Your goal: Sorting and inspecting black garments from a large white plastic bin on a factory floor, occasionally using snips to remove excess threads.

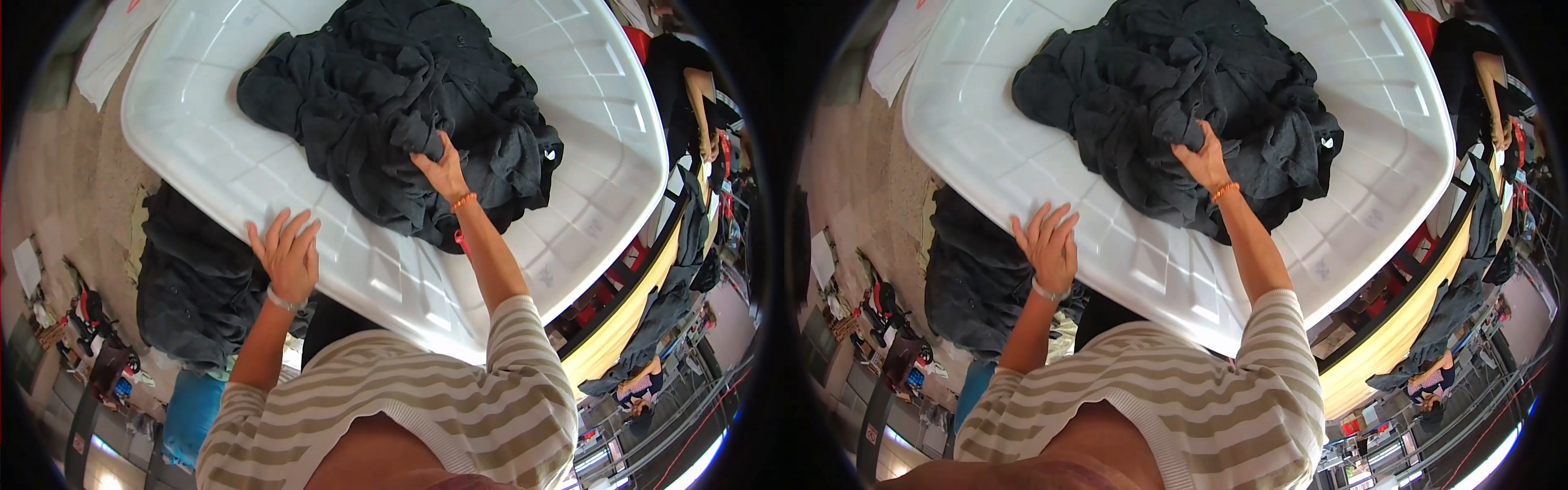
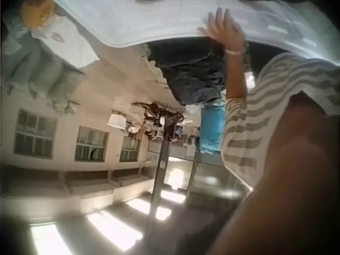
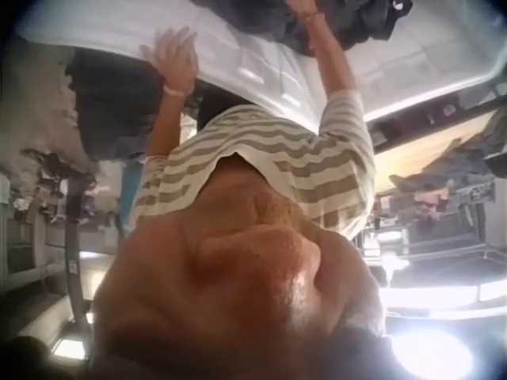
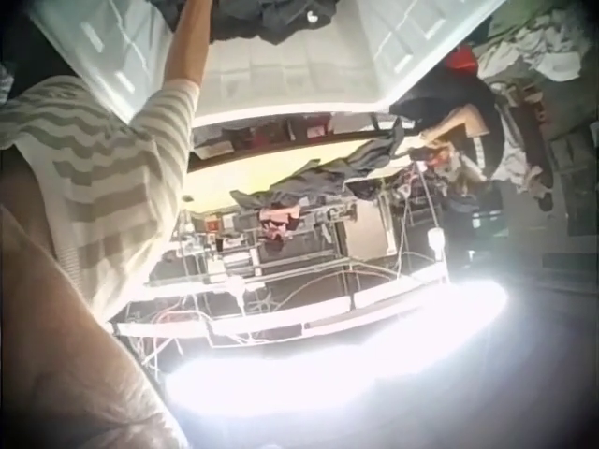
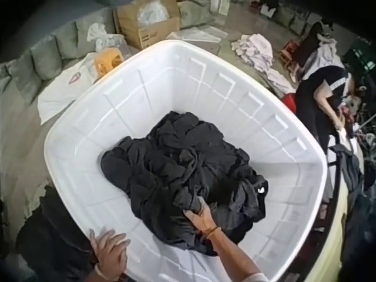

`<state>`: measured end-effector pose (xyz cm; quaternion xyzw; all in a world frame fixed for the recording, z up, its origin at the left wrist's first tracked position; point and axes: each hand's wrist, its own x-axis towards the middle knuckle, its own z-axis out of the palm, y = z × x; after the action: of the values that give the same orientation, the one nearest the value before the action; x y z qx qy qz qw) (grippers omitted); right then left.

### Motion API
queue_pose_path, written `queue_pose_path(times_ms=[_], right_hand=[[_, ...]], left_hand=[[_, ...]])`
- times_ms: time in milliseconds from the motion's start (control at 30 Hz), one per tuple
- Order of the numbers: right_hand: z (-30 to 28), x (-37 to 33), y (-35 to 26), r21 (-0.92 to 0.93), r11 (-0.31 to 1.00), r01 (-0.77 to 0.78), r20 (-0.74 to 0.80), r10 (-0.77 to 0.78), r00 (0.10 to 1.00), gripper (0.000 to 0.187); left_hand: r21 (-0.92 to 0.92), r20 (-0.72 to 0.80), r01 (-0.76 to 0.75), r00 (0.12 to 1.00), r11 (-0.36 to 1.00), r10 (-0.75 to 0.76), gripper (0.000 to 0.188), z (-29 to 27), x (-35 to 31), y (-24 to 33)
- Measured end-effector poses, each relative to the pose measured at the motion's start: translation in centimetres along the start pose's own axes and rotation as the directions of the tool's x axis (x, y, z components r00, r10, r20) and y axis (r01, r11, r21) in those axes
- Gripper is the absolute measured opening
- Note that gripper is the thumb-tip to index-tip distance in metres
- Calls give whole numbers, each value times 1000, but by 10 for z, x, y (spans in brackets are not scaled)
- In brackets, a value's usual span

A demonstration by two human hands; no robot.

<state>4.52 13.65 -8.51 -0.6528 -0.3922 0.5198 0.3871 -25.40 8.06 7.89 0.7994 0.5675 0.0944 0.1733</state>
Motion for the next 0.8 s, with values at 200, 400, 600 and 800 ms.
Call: queue_pose_path(times_ms=[200, 400, 600, 800], right_hand=[[-17, -126, -137, 157, 975, 155, 177, -182, 967, 31], [-48, -204, -277, 383, 773, 505, 348, -627, 697, 44], [-152, -196, -350, -345, -60, 937, 372, -925, 78, 26], [-229, -188, -338, 321, 751, 576, 190, -647, 738, 38]], left_hand=[[3, -53, -78, 996, 997, 78, 42, 6, 11, 12], [-413, -307, -587, 810, 697, 500, 54, 44, 54, 59], [-802, -141, -199, 979, 564, 145, 15, -12, 50, 124], [-916, -401, -342, 799, 210, -447, 16, -150, 35, 118]])
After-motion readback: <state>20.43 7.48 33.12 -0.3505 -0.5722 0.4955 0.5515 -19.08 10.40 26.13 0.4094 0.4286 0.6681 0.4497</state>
